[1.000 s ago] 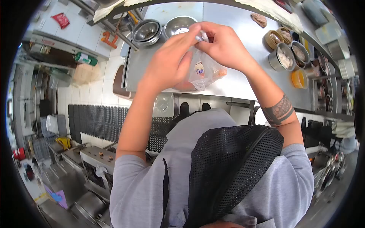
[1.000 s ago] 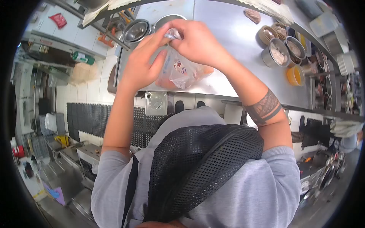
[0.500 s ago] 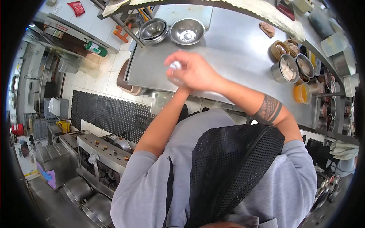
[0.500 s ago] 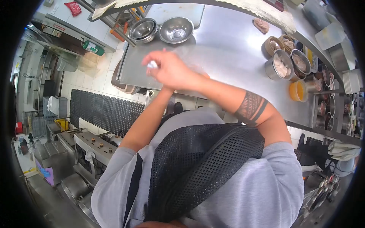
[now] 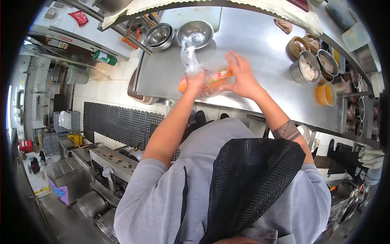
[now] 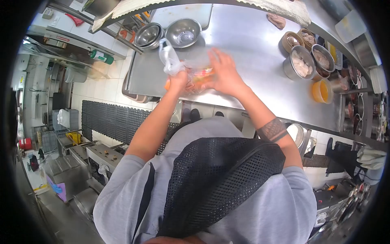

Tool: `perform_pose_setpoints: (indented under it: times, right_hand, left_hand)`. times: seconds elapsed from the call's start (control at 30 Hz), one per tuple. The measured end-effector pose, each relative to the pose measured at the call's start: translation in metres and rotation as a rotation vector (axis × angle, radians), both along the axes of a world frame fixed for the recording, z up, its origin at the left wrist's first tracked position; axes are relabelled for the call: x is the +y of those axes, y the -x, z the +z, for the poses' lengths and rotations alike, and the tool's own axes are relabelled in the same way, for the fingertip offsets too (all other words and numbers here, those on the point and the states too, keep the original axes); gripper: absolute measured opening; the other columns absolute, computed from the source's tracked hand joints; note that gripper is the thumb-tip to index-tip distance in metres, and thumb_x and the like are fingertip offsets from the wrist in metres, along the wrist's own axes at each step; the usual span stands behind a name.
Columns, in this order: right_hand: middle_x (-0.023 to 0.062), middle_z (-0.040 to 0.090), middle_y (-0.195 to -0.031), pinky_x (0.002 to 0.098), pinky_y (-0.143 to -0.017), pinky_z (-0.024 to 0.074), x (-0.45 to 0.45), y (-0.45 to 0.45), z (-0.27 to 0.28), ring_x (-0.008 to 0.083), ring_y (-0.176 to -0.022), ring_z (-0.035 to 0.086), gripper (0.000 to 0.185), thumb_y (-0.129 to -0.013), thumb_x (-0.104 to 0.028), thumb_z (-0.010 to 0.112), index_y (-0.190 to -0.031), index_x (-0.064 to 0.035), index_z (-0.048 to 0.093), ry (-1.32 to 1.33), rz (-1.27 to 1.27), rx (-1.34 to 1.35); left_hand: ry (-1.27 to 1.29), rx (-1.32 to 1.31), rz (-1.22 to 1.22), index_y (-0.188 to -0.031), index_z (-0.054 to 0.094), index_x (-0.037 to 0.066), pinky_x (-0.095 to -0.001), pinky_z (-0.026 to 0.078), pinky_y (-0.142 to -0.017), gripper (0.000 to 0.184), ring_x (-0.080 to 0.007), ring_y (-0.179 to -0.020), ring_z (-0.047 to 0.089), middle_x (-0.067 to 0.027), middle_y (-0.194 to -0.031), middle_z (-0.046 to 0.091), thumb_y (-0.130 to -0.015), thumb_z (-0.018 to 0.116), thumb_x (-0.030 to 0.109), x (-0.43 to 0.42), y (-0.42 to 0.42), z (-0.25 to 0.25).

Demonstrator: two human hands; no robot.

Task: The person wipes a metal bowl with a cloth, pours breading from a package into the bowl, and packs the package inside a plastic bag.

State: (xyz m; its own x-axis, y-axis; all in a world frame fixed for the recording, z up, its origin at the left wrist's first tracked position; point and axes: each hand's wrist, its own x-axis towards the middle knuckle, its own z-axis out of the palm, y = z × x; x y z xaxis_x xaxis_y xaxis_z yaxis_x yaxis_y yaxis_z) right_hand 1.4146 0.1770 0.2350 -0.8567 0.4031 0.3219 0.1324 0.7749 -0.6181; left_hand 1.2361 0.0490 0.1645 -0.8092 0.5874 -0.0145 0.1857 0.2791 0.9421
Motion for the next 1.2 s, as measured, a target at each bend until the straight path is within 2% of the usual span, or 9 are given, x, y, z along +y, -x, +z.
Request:
perform_pose_setpoints:
  times: [0.13,0.3,0.5,0.6,0.67,0.73,0.83,1.0,1.2]
  right_hand:
    - [0.0234,0.05,-0.139,0.0572,-0.119,0.0232,-0.023,0.032,-0.042,0.0435,-0.132,0.043,0.11,-0.065,-0.055,0.086,-0.151,-0.0038,0.04,-0.153,0.037,-0.159]
    - [0.0215,0.053,-0.14,0.0585,-0.119,0.0197,-0.038,0.054,-0.052,0.0356,-0.136,0.045,0.097,-0.065,-0.041,0.082,-0.142,0.0034,0.043,-0.194,-0.025,-0.215]
    - [0.0137,0.064,-0.125,0.0581,-0.111,0.0294,-0.046,0.076,-0.14,0.0319,-0.124,0.056,0.061,-0.079,-0.03,0.072,-0.135,-0.0091,0.056,0.562,-0.142,0.124]
    - [0.0138,0.064,-0.126,0.0559,-0.111,0.0307,-0.039,0.066,-0.109,0.0336,-0.119,0.059,0.05,-0.085,-0.023,0.067,-0.132,-0.01,0.059,0.482,-0.129,0.154]
    - [0.0146,0.064,-0.128,0.0549,-0.112,0.0303,-0.027,0.072,-0.093,0.0376,-0.124,0.055,0.049,-0.087,-0.023,0.065,-0.134,-0.0114,0.059,-0.18,-0.099,0.003]
    - [0.0152,0.063,-0.129,0.055,-0.114,0.0291,-0.027,0.074,-0.098,0.0389,-0.127,0.052,0.049,-0.087,-0.023,0.064,-0.134,-0.0125,0.06,-0.094,-0.138,0.042]
    - [0.0165,0.06,-0.135,0.0557,-0.116,0.0262,-0.039,0.076,-0.098,0.0412,-0.134,0.045,0.05,-0.087,-0.025,0.064,-0.135,-0.015,0.061,0.129,-0.079,0.129]
    - [0.0169,0.054,-0.145,0.0572,-0.122,0.0185,-0.066,0.058,-0.034,0.0402,-0.143,0.039,0.053,-0.085,-0.028,0.064,-0.137,-0.0157,0.062,0.254,0.224,0.169]
    - [0.0105,0.05,-0.154,0.0653,-0.123,0.0105,-0.074,0.011,-0.042,0.036,-0.152,0.03,0.043,-0.079,-0.022,0.074,-0.122,-0.0174,0.072,0.125,0.506,0.034]
  left_hand:
    - [0.006,-0.221,-0.005,-0.11,0.067,-0.001,-0.0387,0.052,-0.085,0.022,-0.0238,-0.1,0.067,-0.0143,-0.11,0.071,-0.091,0.062,0.009,0.008,-0.027,0.035]
    - [-0.137,-0.357,-0.013,-0.132,0.051,-0.003,-0.035,0.048,-0.098,0.04,-0.0245,-0.117,0.059,-0.0152,-0.125,0.061,-0.096,0.06,0.012,0.021,-0.041,0.018]
    - [0.235,0.246,-0.109,-0.138,0.05,-0.002,-0.0369,0.047,-0.1,0.046,-0.0283,-0.124,0.056,-0.0186,-0.134,0.056,-0.098,0.061,0.019,-0.006,-0.07,0.047]
    - [0.077,0.376,-0.25,-0.141,0.048,-0.003,-0.038,0.046,-0.104,0.052,-0.0301,-0.129,0.054,-0.0201,-0.139,0.053,-0.1,0.059,0.026,-0.046,-0.067,0.054]
    - [0.06,0.492,-0.261,-0.142,0.049,-0.003,-0.0395,0.047,-0.103,0.055,-0.0346,-0.128,0.055,-0.0243,-0.143,0.049,-0.102,0.057,0.034,-0.077,-0.057,0.065]
    - [0.249,-0.532,-0.427,-0.145,0.047,-0.005,-0.0419,0.045,-0.109,0.073,-0.0349,-0.133,0.053,-0.0261,-0.146,0.05,-0.105,0.041,0.056,-0.1,-0.04,0.06]
    - [0.006,-1.253,-0.436,-0.146,0.044,-0.008,-0.0422,0.043,-0.113,0.094,-0.035,-0.138,0.049,-0.0282,-0.147,0.05,-0.102,0.023,0.072,-0.084,-0.047,0.045]
    - [-0.549,-1.587,-0.28,-0.151,0.043,0.012,-0.0642,0.028,-0.118,0.119,-0.0457,-0.136,0.047,-0.0193,-0.146,0.053,-0.071,0.032,0.1,-0.046,-0.049,0.03]
    - [-0.696,-1.657,-0.146,-0.148,0.043,0.005,-0.0598,0.034,-0.117,0.087,-0.0421,-0.13,0.051,-0.0224,-0.135,0.056,-0.091,0.057,0.069,-0.046,-0.039,0.011]
